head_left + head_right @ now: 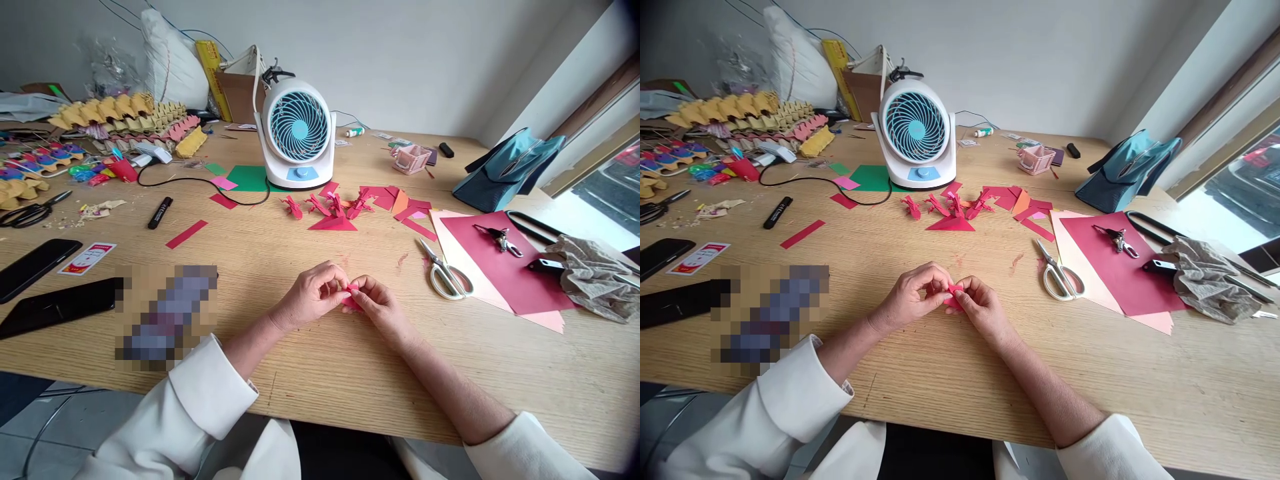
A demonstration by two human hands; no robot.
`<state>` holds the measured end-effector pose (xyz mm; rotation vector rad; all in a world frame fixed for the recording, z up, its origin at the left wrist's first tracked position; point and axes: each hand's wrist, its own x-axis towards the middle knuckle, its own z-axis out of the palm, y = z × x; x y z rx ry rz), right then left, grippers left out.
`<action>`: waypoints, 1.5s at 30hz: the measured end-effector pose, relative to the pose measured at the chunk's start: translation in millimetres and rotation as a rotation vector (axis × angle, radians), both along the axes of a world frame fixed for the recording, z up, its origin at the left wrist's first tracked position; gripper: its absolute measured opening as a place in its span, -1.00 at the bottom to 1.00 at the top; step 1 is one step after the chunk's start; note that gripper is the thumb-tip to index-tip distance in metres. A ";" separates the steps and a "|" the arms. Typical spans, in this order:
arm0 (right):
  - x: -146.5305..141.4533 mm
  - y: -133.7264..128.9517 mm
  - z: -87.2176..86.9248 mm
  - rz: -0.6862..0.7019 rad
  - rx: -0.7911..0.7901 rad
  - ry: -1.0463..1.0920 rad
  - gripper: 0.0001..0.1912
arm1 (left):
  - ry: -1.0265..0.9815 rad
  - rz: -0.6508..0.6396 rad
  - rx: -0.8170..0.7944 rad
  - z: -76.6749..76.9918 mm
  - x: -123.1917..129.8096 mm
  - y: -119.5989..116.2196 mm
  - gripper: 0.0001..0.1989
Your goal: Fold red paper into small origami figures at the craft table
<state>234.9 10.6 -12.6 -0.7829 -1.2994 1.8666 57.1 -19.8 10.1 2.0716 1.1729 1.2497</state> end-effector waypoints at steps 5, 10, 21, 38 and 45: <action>0.2 0.4 1.1 0.009 0.046 -0.042 -0.64 | 0.027 -0.047 0.000 0.0 -2.8 1.6 -0.94; 1.0 1.4 2.1 -0.008 0.044 -0.045 -0.63 | 0.085 -0.001 0.059 -2.2 -5.6 3.4 -0.98; 0.6 0.1 2.6 -0.035 -0.016 -0.051 -0.64 | 0.127 -0.035 0.118 -1.8 -6.2 5.0 -0.94; 2.0 -5.5 -3.6 -0.256 0.448 -0.361 -0.82 | -0.047 0.284 -0.030 -11.5 16.2 -4.4 -0.98; 1.7 -3.0 -2.6 -0.191 0.333 -0.256 -0.74 | -0.005 0.204 0.028 -12.5 10.6 -1.8 -0.97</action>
